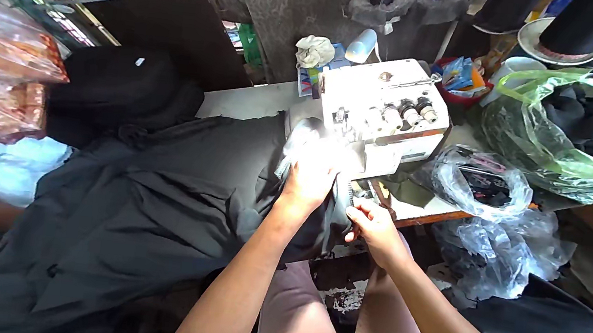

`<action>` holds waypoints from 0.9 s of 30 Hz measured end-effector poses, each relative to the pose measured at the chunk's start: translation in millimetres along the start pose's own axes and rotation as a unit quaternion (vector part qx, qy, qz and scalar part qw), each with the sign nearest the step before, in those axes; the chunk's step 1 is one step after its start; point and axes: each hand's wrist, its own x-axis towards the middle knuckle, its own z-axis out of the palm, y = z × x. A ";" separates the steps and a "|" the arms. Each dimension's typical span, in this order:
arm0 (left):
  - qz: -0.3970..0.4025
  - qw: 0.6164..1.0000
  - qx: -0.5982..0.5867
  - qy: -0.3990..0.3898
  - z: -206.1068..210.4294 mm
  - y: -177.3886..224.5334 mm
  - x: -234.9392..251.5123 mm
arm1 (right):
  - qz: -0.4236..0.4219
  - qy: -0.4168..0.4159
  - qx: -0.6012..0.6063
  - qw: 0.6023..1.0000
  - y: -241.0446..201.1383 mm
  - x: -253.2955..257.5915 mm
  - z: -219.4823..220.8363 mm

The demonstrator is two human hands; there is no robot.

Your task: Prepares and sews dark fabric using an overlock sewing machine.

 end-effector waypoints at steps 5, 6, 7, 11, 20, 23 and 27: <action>0.009 0.999 -0.031 0.015 -1.6 -8.0 -2.8 | 0.003 0.002 0.007 1.000 -2.2 -2.4 -2.3; 0.009 0.999 -0.033 0.023 0.0 -10.5 -4.8 | 0.003 0.003 0.005 1.000 -3.0 -3.1 -3.7; 0.011 0.998 -0.035 0.041 3.2 -13.0 -7.5 | 0.002 0.004 0.003 1.000 -3.8 -3.5 -4.9; 0.043 0.990 -0.064 0.115 19.0 -18.1 -18.2 | 0.001 0.006 0.002 1.000 -3.6 -5.9 -5.3; 0.038 0.990 -0.059 0.126 24.7 -22.3 -23.4 | -0.012 0.012 0.015 1.000 -1.1 -5.5 -3.0; 0.035 0.991 -0.044 0.125 23.7 -26.3 -21.1 | -0.017 0.009 0.014 1.000 -1.7 -4.7 -2.1; 0.012 0.998 -0.021 0.050 14.3 -28.8 -14.6 | -0.019 0.011 0.018 1.000 -5.1 -4.4 -0.3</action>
